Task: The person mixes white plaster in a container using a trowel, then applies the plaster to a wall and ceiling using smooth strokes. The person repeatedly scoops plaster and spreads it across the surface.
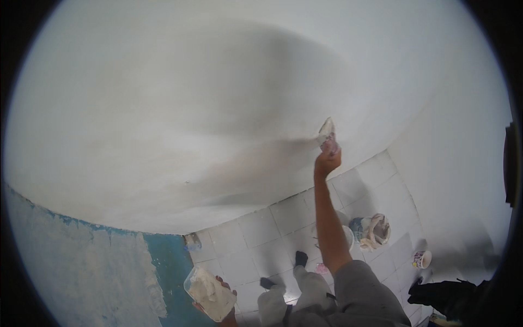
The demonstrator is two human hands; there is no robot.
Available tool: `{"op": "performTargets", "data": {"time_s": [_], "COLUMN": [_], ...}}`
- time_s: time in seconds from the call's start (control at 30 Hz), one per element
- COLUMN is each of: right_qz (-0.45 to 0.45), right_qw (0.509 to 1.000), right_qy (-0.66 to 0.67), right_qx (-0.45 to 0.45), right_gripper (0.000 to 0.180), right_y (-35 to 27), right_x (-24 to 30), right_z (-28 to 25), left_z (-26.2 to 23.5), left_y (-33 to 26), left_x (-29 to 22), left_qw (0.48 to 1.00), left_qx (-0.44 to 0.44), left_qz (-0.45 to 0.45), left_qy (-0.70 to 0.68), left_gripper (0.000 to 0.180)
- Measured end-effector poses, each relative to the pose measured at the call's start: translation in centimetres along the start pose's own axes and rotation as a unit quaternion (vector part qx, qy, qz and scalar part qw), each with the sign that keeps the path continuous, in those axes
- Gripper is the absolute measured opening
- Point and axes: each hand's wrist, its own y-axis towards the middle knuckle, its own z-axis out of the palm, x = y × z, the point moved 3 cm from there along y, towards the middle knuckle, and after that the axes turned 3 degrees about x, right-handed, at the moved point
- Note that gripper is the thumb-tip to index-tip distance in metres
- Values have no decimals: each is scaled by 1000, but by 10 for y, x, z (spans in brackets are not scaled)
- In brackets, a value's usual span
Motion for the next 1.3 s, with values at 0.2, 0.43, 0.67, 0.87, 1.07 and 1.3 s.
{"op": "performTargets", "data": {"time_s": [0.2, 0.43, 0.67, 0.87, 1.07, 1.3], "right_qz": [-179, 120, -153, -108, -160, -99], "right_qw": [981, 979, 971, 992, 978, 991], "right_qy": [-66, 167, -184, -65, -93, -56], "right_qx": [38, 4, -26, 30, -92, 70], "right_gripper": [17, 18, 15, 18, 28, 24], "right_y": [-99, 2, -1, -44, -2, -94], "right_x": [66, 10, 17, 53, 121, 113], "right_z": [43, -21, 10, 12, 25, 16], "left_z": [-11, 18, 13, 26, -6, 25], "left_y": [-10, 16, 11, 7, -13, -7], "left_x": [-1, 31, 16, 15, -36, -8], "left_qw": [1000, 999, 999, 997, 999, 997], "left_qx": [-6, -16, -13, -2, 8, 21], "left_qz": [-1, 10, -8, -2, -19, 18], "left_qy": [14, 28, 46, 82, 48, 69], "left_gripper": [93, 92, 93, 94, 93, 93]}}
